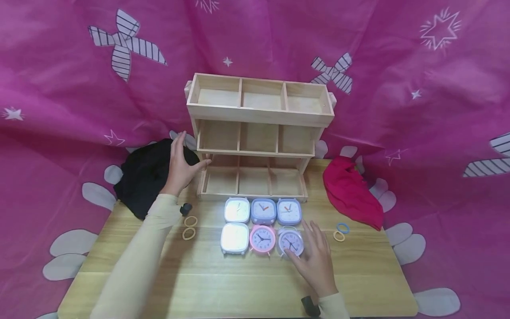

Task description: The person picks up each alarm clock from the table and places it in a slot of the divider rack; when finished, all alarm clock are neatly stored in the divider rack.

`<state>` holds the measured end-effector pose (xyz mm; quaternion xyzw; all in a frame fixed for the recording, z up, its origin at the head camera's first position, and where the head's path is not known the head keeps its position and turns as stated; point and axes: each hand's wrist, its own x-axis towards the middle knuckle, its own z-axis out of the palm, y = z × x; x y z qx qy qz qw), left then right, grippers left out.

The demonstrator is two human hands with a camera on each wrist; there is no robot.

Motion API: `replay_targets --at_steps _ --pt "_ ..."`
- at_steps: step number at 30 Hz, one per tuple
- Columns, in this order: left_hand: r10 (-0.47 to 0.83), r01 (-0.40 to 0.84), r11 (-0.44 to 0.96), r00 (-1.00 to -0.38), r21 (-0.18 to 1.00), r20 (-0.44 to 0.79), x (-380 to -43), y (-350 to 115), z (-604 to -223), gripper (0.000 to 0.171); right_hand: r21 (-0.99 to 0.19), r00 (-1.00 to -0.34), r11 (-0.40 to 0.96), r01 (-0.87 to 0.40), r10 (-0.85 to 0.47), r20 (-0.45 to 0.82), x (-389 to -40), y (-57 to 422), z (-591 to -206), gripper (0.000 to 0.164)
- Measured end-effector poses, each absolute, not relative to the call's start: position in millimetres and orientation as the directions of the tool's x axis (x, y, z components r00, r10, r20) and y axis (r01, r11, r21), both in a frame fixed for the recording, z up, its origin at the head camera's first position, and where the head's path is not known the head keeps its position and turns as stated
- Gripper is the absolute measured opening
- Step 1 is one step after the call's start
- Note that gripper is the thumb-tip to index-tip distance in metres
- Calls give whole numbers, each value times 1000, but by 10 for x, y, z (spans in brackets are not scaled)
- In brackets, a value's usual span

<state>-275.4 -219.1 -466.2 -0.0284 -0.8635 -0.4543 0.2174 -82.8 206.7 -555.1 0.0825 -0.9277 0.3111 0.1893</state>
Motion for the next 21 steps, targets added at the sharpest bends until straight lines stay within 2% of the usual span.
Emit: replay_targets --at_steps 8,14,21 --pt "-87 250 471 -941 846 326 -3233 -2218 -4621 126 -586 -946 785 -198 4 324 -809 2110 -5634 100" --pt "-78 253 371 -950 894 301 -3325 -2173 -4627 131 -614 -975 775 -146 -6 224 -819 2104 -5711 102" --pt "-70 263 317 -952 911 299 -3334 -2171 -4656 133 -613 -985 780 -129 -31 168 -845 2114 -5858 93"
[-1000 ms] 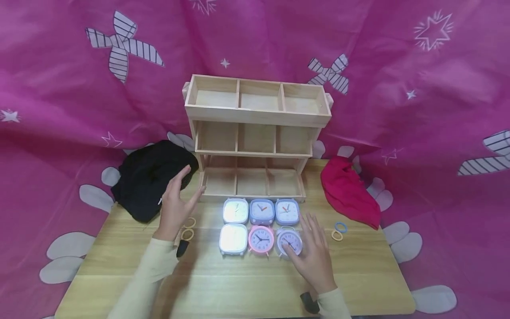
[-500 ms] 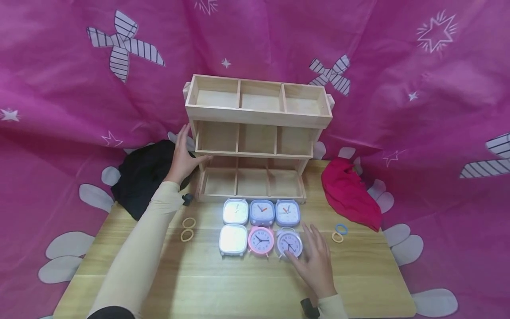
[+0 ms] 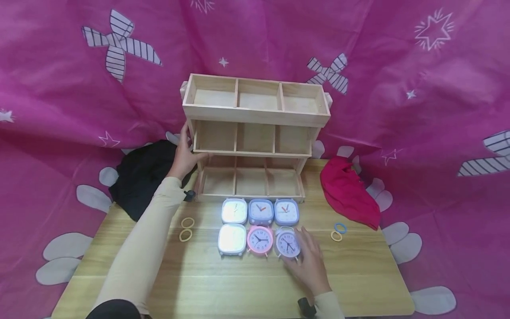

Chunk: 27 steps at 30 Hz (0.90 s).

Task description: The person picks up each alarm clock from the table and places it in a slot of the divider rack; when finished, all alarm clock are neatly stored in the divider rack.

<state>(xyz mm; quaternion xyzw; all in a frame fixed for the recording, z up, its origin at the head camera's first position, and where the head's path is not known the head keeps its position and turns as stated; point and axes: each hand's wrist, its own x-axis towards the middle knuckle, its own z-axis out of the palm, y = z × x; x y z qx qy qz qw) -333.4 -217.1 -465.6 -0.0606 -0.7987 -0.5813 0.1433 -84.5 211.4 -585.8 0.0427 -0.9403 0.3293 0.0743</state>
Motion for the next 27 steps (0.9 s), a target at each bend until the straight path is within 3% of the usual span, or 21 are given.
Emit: replay_targets --at_steps 7,15,27 --pt "-78 264 311 -950 913 301 -3322 -2178 -4673 128 -645 -998 762 -55 -22 60 -878 2116 -5991 86" --pt "-76 249 329 -955 911 288 -3349 -2174 -4690 127 -664 -996 745 -62 -8 84 -940 2105 -6115 78" --pt "-66 240 337 -958 910 278 -3343 -2191 -4720 126 -674 -991 733 -94 -7 131 -985 2134 -6191 80"
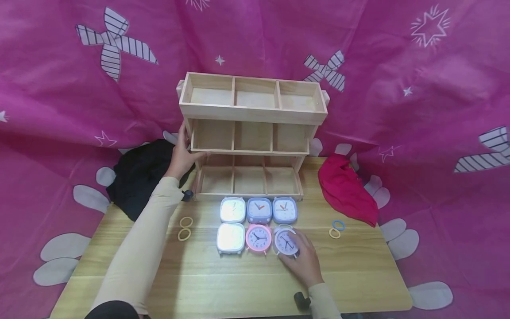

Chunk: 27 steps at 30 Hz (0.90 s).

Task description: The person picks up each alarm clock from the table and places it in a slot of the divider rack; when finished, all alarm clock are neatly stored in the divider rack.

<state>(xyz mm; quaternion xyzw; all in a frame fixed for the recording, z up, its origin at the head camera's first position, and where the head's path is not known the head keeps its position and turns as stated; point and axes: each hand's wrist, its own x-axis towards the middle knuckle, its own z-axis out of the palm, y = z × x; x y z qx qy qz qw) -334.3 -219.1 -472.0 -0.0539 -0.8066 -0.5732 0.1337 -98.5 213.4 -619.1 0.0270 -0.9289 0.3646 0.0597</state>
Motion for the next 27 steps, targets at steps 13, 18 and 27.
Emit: replay_targets --at_steps 13,18,27 --pt "-61 246 310 -959 918 278 -3350 -2194 -4713 129 -731 -992 679 -63 40 122 -916 2194 -6111 76" --pt "-54 253 315 -957 915 284 -3362 -2195 -4730 129 -823 -994 566 -48 51 93 -895 2241 -6010 73" --pt "-47 233 313 -965 921 260 -3324 -2192 -4707 129 -904 -973 398 -158 94 211 -1305 2260 -5603 68"
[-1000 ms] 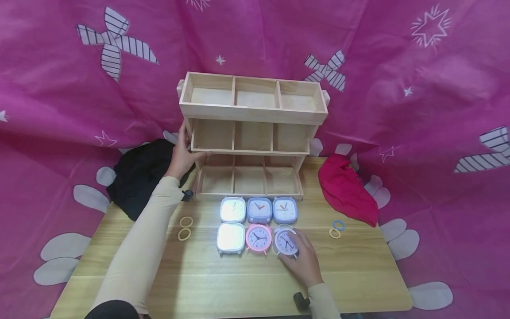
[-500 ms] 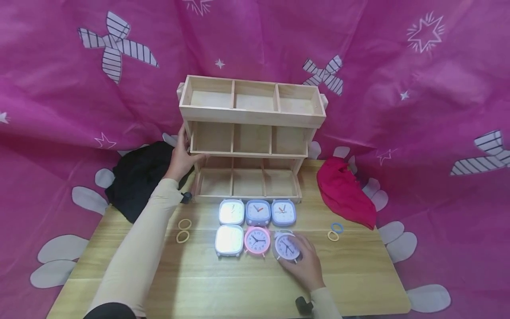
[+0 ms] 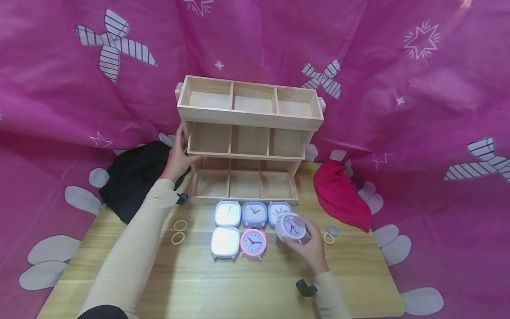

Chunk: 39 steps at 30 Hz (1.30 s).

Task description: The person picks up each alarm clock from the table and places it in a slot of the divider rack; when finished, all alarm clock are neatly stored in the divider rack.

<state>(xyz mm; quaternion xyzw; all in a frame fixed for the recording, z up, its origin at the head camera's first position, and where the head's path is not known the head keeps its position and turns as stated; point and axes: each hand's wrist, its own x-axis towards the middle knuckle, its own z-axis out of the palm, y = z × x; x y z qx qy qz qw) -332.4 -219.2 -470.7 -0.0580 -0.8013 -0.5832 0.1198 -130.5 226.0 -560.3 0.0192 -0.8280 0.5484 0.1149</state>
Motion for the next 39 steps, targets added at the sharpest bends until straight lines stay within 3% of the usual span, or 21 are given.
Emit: replay_targets --at_steps 7,16,39 --pt "-40 249 311 -961 917 275 -3321 -2211 -4691 130 -867 -947 455 -203 136 293 -2004 2124 -5438 64" --pt "-44 251 317 -959 914 279 -3337 -2222 -4720 131 -737 -956 660 -148 97 279 -2633 1891 -5617 63" --pt "-52 269 302 -953 914 298 -3334 -2211 -4729 131 -623 -972 780 53 184 149 -2964 1628 -5709 52"
